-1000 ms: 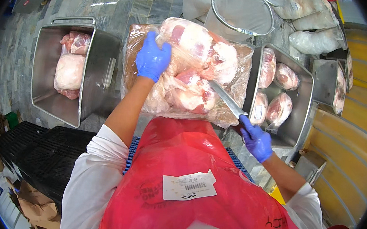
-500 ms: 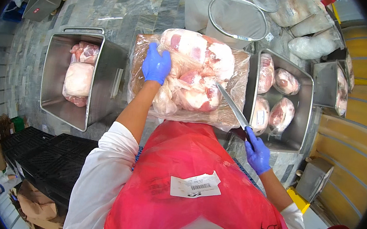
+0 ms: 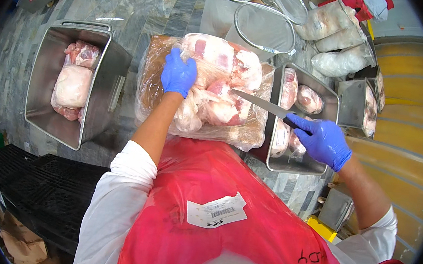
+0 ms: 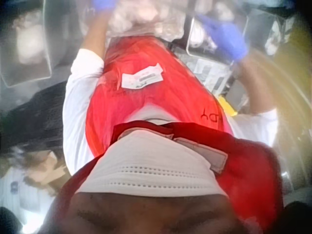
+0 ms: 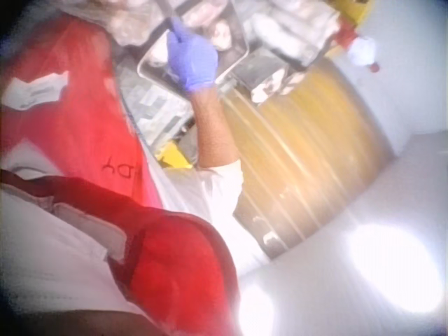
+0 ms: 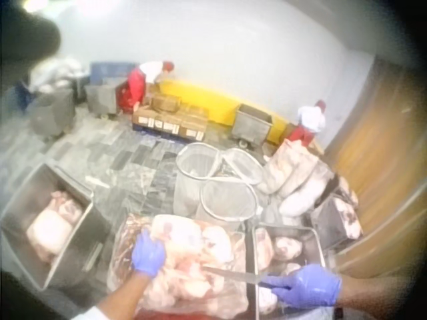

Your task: The person removes a large piece of raw meat from a plastic bag, places it on a cutting board, and uses a knife to cut it into smaller portions. The cut pieces are placed into a metal tray. The person repeats this process with another piece of meat.

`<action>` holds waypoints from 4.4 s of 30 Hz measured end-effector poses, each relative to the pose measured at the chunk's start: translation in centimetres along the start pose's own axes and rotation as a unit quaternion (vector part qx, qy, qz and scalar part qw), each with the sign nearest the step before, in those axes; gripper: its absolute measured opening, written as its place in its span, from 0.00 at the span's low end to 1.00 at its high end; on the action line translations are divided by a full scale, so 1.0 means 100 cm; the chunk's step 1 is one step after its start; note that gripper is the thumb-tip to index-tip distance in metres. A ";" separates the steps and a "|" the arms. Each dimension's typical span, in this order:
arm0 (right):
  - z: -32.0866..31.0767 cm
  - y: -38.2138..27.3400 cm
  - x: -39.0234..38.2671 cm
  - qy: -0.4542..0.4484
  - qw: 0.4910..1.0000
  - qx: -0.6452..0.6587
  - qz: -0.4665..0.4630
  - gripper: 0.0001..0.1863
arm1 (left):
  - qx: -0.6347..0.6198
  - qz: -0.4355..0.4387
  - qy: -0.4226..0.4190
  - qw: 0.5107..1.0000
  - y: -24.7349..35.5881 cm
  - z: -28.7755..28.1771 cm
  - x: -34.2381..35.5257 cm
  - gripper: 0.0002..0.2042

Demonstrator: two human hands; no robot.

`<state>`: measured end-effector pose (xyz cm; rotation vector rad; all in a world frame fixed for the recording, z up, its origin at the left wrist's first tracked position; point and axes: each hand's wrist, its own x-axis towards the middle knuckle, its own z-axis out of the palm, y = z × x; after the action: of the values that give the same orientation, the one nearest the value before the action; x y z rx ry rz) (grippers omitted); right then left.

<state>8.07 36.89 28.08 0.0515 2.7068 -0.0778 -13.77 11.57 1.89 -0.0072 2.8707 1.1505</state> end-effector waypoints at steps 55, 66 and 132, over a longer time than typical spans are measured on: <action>0.086 -0.012 -0.004 0.017 0.998 0.062 0.007 0.25 | -0.012 -0.007 0.064 0.998 -0.016 0.004 -0.018 0.27; 0.290 0.009 0.007 0.164 0.973 0.158 0.028 0.26 | -0.024 0.005 0.092 0.995 -0.028 0.015 -0.007 0.25; 0.334 -0.021 0.008 0.224 0.953 0.192 0.064 0.28 | -0.182 0.204 -0.220 0.937 0.025 0.005 0.005 0.18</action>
<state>21.24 32.70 -2.42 0.4043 3.0838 -0.6240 -14.32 13.75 3.23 0.7594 2.2881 1.5000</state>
